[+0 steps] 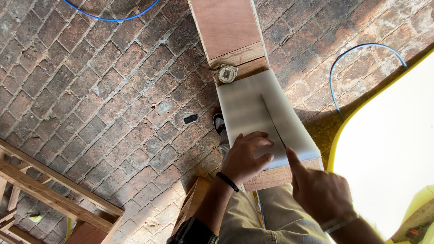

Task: The person cuts a piece of white foam using a knife and a metal ruler as a guide. They measure and trim the foam to fit a wooden frame, then place the cut piece into the frame.

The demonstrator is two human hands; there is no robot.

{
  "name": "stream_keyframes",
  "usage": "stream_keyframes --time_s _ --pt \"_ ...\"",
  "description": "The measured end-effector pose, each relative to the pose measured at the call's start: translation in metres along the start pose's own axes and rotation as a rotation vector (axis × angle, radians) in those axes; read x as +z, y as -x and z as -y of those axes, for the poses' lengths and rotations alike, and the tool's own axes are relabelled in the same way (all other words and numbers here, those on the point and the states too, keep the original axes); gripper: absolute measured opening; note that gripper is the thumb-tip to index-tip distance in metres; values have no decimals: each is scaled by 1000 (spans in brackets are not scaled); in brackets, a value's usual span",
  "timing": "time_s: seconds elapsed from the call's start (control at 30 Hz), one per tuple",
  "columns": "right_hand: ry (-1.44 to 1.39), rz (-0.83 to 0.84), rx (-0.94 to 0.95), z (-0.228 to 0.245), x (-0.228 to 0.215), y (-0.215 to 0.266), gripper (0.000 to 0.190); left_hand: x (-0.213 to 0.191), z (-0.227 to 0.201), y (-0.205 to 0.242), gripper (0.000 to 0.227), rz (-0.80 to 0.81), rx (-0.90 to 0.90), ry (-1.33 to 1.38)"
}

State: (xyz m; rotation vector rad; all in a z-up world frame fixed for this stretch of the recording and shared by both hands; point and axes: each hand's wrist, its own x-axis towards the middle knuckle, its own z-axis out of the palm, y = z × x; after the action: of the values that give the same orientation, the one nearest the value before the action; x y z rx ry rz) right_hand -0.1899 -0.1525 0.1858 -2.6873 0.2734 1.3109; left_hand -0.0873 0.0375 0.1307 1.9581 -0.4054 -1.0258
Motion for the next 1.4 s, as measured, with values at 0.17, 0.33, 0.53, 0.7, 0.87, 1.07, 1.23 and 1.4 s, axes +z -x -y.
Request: stream_keyframes --time_s 0.17,0.33,0.53,0.7,0.87,1.07,1.23,1.4 --pt "-16 2 29 -5 -20 84 65 -1 6 -3 36 -27 -14 86" --pt "-22 -18 103 -12 -9 102 61 0 23 -9 34 -24 -118 294" --pt "-197 -418 -47 5 -16 40 58 -12 78 -60 37 -309 -153 67" --pt "-268 -634 -167 51 -44 -36 46 -43 137 -134 48 -204 -201 -369" --pt "-286 -548 -99 67 -37 -52 41 -58 168 -168 50 -292 -175 -484" --pt "-311 -515 -95 78 -37 -58 39 -61 169 -162 39 -276 -136 -377" --pt "-340 -601 -133 79 -41 -64 38 -54 162 -138 35 -325 -26 -498" --pt "-364 -596 -117 73 -43 -57 38 -55 149 -128 37 -293 -27 -586"
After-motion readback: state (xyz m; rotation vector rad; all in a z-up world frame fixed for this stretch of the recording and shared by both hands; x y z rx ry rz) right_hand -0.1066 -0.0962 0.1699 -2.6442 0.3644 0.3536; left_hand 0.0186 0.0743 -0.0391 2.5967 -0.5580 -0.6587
